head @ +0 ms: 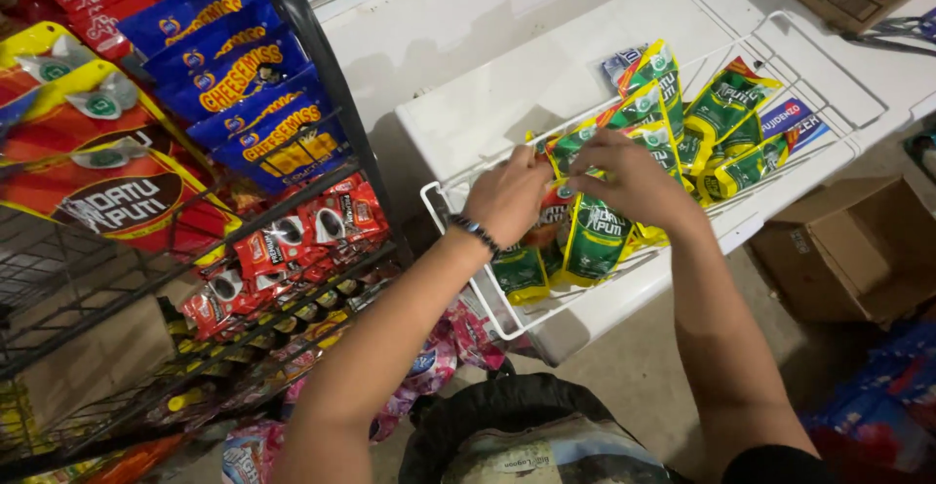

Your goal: Organizing and stocking condiment pouches on grocery store shelves and into a wire basket.

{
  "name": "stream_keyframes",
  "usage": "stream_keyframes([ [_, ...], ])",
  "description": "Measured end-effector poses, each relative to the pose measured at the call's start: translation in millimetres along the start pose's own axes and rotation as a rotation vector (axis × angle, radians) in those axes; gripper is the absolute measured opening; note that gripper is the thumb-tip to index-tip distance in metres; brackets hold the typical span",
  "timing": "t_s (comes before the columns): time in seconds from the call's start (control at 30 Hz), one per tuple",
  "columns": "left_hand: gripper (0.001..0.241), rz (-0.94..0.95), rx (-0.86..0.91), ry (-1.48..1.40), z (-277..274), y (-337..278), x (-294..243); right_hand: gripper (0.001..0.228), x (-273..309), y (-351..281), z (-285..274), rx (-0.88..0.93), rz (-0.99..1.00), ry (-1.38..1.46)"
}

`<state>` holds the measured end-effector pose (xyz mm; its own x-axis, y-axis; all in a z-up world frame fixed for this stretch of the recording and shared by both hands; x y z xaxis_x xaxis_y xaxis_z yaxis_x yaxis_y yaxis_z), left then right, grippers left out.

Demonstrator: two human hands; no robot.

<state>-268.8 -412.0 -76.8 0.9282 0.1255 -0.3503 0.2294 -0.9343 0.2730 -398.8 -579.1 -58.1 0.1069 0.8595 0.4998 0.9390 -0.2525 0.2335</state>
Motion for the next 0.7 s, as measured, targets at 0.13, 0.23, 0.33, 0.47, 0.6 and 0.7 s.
stream_keyframes([
  [0.13, 0.010, 0.066, -0.226, -0.214, -49, -20, -21, 0.019, 22, -12, -4, -0.026, 0.158, 0.419],
  [0.23, 0.013, 0.071, -0.346, -0.346, -65, -31, -19, 0.015, 32, -17, 2, -0.140, 0.184, 0.528],
  [0.33, 0.024, 0.126, -0.470, -0.858, -70, -42, -14, 0.016, 68, -16, -2, -0.227, 0.172, 0.736],
  [0.47, 0.041, 0.126, -0.430, -1.322, -37, -74, -10, 0.016, 83, -21, 6, -0.236, 0.169, 0.920],
  [0.6, 0.041, 0.074, -0.514, -1.347, -34, -117, -27, 0.013, 115, -27, 19, -0.288, 0.125, 0.881],
  [0.7, 0.034, -0.052, -0.697, -1.311, -16, -152, -33, 0.021, 172, -40, 14, -0.400, 0.064, 0.764],
])
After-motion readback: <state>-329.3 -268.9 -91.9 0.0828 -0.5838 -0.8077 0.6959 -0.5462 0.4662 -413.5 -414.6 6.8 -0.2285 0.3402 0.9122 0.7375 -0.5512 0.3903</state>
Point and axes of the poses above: each hand's wrist, its own y-axis towards the middle knuckle, its own z-axis out of the palm, x = y × z, the point moved 1 cm from there along y, towards the middle knuckle, and after that the axes turned 8 degrees about z, right-handed, at the moved point
